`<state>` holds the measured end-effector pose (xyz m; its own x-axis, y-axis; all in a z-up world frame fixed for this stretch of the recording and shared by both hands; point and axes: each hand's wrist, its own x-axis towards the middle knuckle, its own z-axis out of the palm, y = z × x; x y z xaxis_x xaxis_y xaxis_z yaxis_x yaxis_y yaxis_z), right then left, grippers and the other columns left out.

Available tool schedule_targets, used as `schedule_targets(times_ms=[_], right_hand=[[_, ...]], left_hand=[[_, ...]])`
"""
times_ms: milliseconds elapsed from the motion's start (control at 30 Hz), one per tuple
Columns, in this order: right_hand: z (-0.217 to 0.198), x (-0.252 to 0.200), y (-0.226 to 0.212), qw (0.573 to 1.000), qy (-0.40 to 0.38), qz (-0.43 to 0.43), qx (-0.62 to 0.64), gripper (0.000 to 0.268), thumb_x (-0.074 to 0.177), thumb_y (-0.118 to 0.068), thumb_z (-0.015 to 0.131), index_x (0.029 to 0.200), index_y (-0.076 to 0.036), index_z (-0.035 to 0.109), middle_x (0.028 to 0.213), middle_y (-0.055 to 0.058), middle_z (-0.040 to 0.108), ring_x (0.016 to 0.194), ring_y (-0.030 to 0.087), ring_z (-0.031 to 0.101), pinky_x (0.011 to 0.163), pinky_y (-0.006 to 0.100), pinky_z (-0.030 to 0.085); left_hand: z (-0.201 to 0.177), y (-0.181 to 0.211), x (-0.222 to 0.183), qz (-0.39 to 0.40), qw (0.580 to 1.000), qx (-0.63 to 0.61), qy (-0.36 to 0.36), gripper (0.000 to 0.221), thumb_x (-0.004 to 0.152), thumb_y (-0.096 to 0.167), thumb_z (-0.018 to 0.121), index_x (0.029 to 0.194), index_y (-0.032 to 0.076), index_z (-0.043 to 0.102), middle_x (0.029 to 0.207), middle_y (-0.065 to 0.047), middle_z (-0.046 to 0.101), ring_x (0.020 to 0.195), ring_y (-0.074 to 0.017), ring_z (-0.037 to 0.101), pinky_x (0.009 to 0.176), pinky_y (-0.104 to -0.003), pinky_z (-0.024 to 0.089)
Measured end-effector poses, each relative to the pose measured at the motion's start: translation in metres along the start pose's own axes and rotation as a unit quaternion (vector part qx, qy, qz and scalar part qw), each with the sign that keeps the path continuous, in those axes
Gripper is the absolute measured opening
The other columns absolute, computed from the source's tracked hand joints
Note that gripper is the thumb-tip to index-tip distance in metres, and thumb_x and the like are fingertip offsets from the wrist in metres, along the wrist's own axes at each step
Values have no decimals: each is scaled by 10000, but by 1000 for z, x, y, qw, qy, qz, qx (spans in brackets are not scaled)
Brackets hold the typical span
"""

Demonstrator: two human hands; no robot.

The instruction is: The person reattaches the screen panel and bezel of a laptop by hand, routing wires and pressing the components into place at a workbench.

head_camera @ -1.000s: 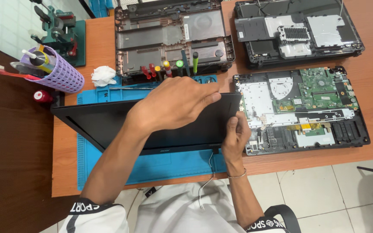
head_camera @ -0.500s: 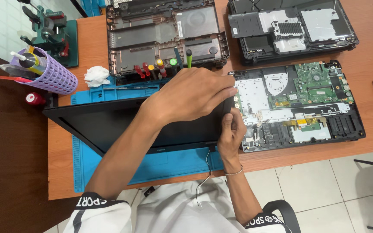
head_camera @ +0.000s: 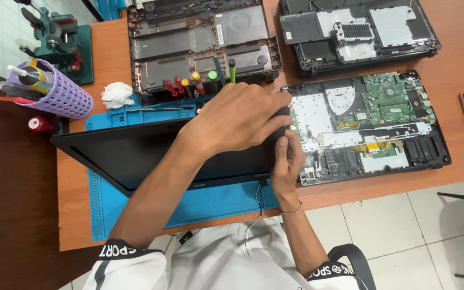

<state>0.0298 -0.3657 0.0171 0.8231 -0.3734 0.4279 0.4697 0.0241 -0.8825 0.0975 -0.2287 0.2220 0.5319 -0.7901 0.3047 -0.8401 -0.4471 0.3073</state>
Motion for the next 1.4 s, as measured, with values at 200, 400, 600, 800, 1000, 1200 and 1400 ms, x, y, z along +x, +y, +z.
schedule_targets(times_ms=[200,400,600,800,1000,1200,1400], right_hand=[[8,9,-9,1000,12,12,20,248,1121,-227,525,1137,7,606,884,-68,480,791,17,399,674,201,312],[14,8,-15,998,43,-19,-48,299,1133,-277,527,1036,-9,620,820,-69,488,757,22,396,666,203,304],[14,9,-17,998,37,-33,-42,300,1125,-290,552,1018,-16,613,846,-61,531,773,21,433,688,198,339],[31,31,-73,998,29,-24,-49,279,1114,-275,561,1116,-3,618,885,-54,548,793,20,461,700,193,369],[45,43,-93,995,30,-69,-63,332,1142,-320,539,1118,2,617,953,-32,607,864,24,523,773,190,419],[43,38,-83,994,57,-67,-60,326,1134,-317,555,1046,-9,616,871,-41,535,785,34,453,701,196,352],[34,35,-78,995,13,-81,-51,332,1144,-316,534,1128,8,606,1035,6,651,945,68,597,863,214,485]], left_hand=[[1,2,-3,-24,999,22,0,297,971,322,642,1018,29,625,828,-176,715,717,-395,700,585,-507,537],[-6,1,-9,-74,995,35,-59,272,1032,353,586,1089,91,631,657,-163,674,661,-401,683,578,-502,542],[-16,-6,-30,-35,999,13,5,316,1012,332,589,1232,108,623,587,-169,631,593,-415,650,524,-520,504],[-11,-6,-33,-45,998,50,-14,286,1068,389,582,1144,116,615,616,-140,636,631,-386,661,575,-502,516],[-15,-1,-40,-87,994,58,-16,475,1029,355,553,1430,103,511,617,-146,643,574,-403,650,530,-517,504],[-21,-10,-62,-59,996,63,20,294,1027,372,574,984,85,619,585,-139,638,589,-392,655,520,-504,497],[-17,-6,-67,-51,994,88,47,303,1027,369,567,975,73,603,576,-130,632,561,-367,664,486,-485,499]])
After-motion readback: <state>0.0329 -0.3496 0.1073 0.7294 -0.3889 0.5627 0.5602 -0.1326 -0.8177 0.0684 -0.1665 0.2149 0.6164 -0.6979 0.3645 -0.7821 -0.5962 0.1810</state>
